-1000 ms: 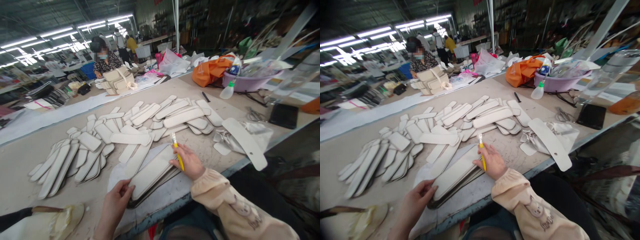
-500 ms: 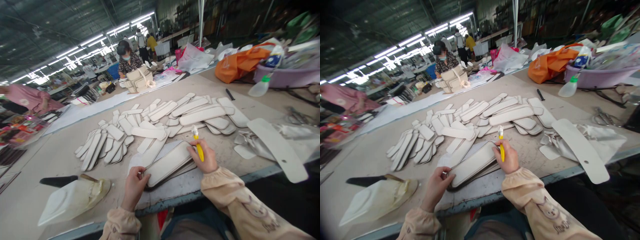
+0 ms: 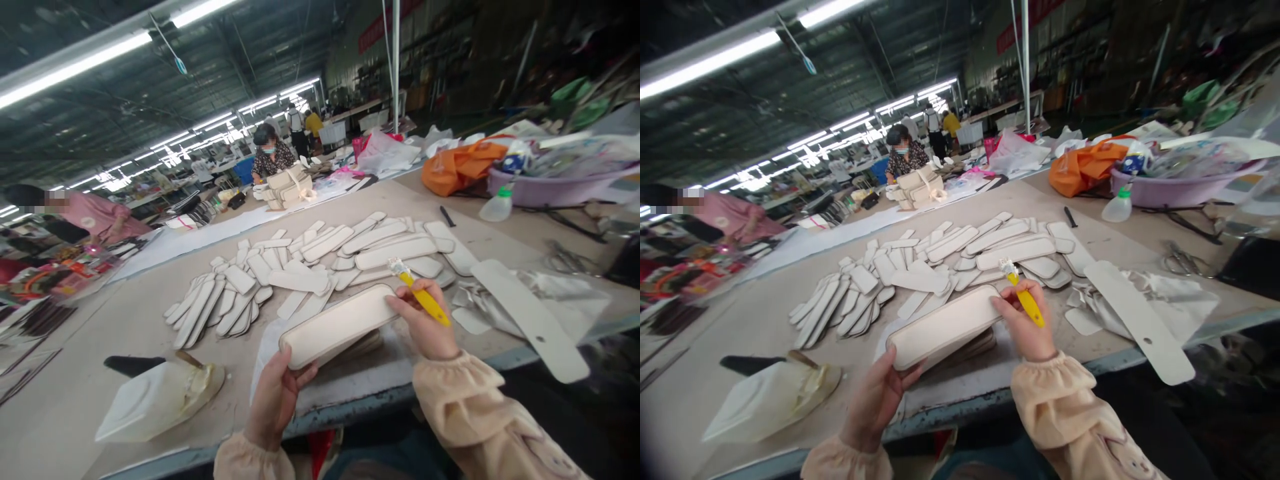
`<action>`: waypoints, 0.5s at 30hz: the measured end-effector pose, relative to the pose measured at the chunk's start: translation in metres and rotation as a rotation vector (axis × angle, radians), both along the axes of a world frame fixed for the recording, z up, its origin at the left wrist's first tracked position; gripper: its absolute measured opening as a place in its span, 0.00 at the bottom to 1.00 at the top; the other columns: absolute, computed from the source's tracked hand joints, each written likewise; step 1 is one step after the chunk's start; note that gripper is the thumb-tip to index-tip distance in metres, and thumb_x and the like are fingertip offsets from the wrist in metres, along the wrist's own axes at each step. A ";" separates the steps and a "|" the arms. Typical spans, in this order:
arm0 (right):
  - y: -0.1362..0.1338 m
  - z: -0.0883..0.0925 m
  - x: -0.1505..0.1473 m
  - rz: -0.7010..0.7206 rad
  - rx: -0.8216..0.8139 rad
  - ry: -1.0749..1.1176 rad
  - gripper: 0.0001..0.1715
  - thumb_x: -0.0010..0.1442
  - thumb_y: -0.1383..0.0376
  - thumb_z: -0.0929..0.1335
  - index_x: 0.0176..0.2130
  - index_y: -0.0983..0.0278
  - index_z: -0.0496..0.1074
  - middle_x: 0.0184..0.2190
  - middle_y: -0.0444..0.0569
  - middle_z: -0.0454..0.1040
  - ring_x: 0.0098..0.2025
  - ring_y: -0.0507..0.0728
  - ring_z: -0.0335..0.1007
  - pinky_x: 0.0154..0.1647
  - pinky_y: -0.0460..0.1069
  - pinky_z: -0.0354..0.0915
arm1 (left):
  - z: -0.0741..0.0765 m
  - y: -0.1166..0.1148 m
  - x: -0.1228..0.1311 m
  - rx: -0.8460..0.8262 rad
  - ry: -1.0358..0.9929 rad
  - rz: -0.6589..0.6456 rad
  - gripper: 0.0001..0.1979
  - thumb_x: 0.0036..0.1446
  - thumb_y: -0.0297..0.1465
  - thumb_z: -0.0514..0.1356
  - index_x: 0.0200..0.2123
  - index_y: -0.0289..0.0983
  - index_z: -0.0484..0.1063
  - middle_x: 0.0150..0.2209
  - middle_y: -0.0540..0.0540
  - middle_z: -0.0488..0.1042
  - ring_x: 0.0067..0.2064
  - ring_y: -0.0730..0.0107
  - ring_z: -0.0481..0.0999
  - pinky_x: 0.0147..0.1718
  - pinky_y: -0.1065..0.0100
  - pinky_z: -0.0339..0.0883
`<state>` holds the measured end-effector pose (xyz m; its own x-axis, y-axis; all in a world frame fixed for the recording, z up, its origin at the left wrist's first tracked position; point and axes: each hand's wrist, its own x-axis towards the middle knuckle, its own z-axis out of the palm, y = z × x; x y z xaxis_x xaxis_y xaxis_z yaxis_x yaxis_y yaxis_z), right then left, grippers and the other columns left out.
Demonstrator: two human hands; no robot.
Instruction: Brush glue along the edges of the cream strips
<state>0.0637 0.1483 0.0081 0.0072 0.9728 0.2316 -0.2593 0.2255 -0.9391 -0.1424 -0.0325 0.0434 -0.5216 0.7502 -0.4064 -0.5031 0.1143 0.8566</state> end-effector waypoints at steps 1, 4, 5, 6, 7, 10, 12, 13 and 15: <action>-0.001 0.002 0.005 -0.002 0.001 0.003 0.25 0.48 0.57 0.74 0.38 0.57 0.58 0.33 0.43 0.71 0.31 0.54 0.70 0.34 0.52 0.69 | -0.001 0.002 0.005 -0.020 0.008 0.010 0.21 0.52 0.37 0.66 0.48 0.36 0.71 0.46 0.41 0.77 0.38 0.62 0.80 0.30 0.67 0.76; -0.003 0.009 0.021 -0.008 -0.013 0.024 0.25 0.47 0.58 0.75 0.37 0.57 0.59 0.33 0.44 0.71 0.30 0.54 0.70 0.34 0.52 0.69 | -0.001 0.007 0.017 -0.036 0.082 0.048 0.19 0.52 0.35 0.66 0.46 0.32 0.71 0.42 0.39 0.79 0.33 0.66 0.80 0.25 0.71 0.76; -0.004 0.010 0.027 -0.009 -0.022 0.032 0.26 0.46 0.58 0.76 0.37 0.57 0.59 0.32 0.44 0.71 0.30 0.54 0.69 0.33 0.52 0.69 | -0.001 0.008 0.020 -0.023 0.095 0.060 0.18 0.52 0.35 0.66 0.45 0.31 0.72 0.40 0.40 0.79 0.32 0.67 0.80 0.25 0.71 0.76; -0.004 0.011 0.032 -0.009 -0.031 0.038 0.26 0.45 0.59 0.76 0.37 0.57 0.59 0.32 0.43 0.71 0.30 0.54 0.69 0.33 0.51 0.69 | -0.001 0.009 0.023 -0.010 0.097 0.064 0.18 0.53 0.35 0.66 0.44 0.31 0.72 0.39 0.40 0.79 0.31 0.68 0.79 0.25 0.72 0.76; -0.004 0.011 0.037 -0.008 -0.040 0.045 0.27 0.45 0.59 0.77 0.37 0.57 0.60 0.32 0.43 0.71 0.30 0.54 0.69 0.33 0.51 0.69 | 0.000 0.010 0.026 -0.001 0.092 0.058 0.18 0.53 0.36 0.66 0.44 0.31 0.72 0.38 0.40 0.79 0.30 0.68 0.79 0.24 0.72 0.76; -0.002 0.008 0.050 -0.011 -0.051 0.056 0.26 0.45 0.58 0.77 0.37 0.58 0.61 0.32 0.43 0.72 0.30 0.54 0.70 0.33 0.50 0.69 | 0.001 0.011 0.036 -0.013 0.076 0.009 0.19 0.53 0.38 0.66 0.43 0.31 0.73 0.36 0.40 0.79 0.28 0.68 0.79 0.21 0.73 0.73; 0.000 0.004 0.057 -0.004 -0.028 0.039 0.25 0.46 0.57 0.77 0.37 0.58 0.61 0.31 0.43 0.72 0.30 0.54 0.71 0.33 0.50 0.70 | 0.002 0.012 0.040 -0.033 0.082 -0.030 0.20 0.52 0.38 0.67 0.44 0.31 0.73 0.36 0.40 0.79 0.28 0.68 0.79 0.20 0.74 0.72; 0.001 0.002 0.060 -0.004 -0.004 0.013 0.25 0.47 0.57 0.76 0.37 0.58 0.61 0.31 0.43 0.72 0.30 0.54 0.71 0.32 0.50 0.70 | 0.003 0.013 0.040 -0.039 0.089 -0.049 0.20 0.52 0.38 0.67 0.44 0.32 0.73 0.36 0.40 0.79 0.28 0.69 0.79 0.20 0.75 0.72; 0.004 0.000 0.064 -0.068 0.071 -0.077 0.23 0.50 0.54 0.74 0.38 0.58 0.61 0.29 0.43 0.73 0.29 0.55 0.72 0.32 0.51 0.71 | 0.009 0.018 0.037 -0.042 0.106 -0.093 0.19 0.52 0.38 0.67 0.44 0.34 0.74 0.37 0.41 0.79 0.29 0.69 0.79 0.21 0.76 0.72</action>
<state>0.1279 0.1520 0.0081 0.0517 0.9518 0.3024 -0.1685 0.3068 -0.9367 -0.1057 -0.0142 0.0523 -0.4926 0.7805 -0.3851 -0.3956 0.1933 0.8978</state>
